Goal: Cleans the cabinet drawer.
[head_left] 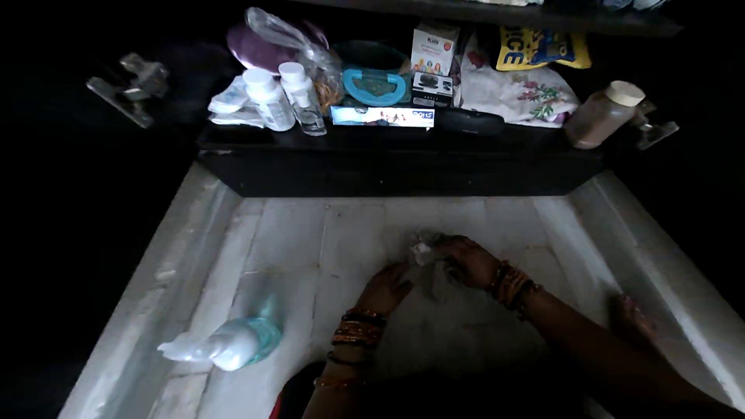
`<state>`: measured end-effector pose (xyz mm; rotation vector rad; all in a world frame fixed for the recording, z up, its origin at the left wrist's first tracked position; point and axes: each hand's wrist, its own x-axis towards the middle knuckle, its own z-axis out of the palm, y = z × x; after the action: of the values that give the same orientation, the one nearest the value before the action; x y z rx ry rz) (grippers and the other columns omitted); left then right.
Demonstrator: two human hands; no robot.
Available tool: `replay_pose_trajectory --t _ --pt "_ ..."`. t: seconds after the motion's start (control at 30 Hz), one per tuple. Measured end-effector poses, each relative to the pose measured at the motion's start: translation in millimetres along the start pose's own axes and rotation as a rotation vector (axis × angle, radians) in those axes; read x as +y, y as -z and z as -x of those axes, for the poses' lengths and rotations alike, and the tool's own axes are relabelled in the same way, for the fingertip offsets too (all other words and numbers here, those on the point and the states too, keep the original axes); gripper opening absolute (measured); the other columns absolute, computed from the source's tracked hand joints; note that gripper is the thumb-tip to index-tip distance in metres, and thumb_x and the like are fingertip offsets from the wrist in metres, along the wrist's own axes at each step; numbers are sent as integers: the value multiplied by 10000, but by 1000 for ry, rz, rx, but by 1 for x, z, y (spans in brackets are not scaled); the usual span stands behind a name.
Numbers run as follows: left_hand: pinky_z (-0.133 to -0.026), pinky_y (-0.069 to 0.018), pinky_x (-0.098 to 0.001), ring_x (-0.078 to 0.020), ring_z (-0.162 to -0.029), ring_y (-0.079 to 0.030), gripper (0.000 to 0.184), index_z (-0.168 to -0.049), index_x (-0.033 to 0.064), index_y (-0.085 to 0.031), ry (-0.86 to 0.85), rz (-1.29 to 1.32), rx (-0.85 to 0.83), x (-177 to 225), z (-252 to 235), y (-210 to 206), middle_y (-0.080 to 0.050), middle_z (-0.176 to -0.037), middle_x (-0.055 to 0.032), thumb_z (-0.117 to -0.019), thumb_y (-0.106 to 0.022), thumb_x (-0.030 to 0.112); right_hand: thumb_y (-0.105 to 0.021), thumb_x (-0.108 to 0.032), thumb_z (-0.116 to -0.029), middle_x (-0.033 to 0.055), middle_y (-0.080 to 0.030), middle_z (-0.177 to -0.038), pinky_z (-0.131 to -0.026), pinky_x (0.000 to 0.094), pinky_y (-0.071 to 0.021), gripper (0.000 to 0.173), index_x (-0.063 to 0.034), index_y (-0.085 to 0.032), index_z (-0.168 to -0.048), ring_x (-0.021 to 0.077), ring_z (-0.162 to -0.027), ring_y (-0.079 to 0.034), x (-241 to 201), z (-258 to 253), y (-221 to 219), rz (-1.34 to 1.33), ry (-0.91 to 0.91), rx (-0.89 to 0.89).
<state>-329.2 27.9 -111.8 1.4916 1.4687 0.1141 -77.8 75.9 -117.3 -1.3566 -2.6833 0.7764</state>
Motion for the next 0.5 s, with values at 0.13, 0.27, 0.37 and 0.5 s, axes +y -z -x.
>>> replay_pose_trajectory --t 0.13,0.27,0.37,0.5 --pt "-1111 -450 -479 -304 -1292 -591 401 -1442 103 -576 42 -22 94 0 6 1 -587 -1438 -154 -1050 -588 187 -716 -223 -934 114 -418 -1622 -1203 599 -293 503 -165 -621 -1425 369 -1541 -289 -5 19 -32 -3 13 99" --pt "-1085 -477 -494 -319 -1265 -613 480 -1496 66 -494 114 39 211 3 0 -5 -581 -1434 -178 -1036 -600 154 -698 -218 -908 140 -563 -1481 -1099 664 -395 406 -138 -691 -1306 394 -1384 -501 -21 53 -55 14 31 272" --pt "-1073 -485 -495 -326 -1260 -613 533 -1539 82 -437 105 63 268 5 -10 -15 -548 -1469 -182 -1046 -601 200 -678 -377 -953 163 -467 -1568 -1149 682 -303 572 -169 -566 -1474 418 -1453 -410 -38 68 -59 -5 -81 -18" --pt "-1104 -462 -495 -332 -1335 -560 577 -1579 118 -386 105 66 291 7 -14 -25 -446 -1568 -173 -1048 -593 207 -598 -270 -1000 152 -505 -1546 -1156 662 -302 432 -191 -623 -1424 398 -1450 -432 -30 60 -88 45 -93 9"
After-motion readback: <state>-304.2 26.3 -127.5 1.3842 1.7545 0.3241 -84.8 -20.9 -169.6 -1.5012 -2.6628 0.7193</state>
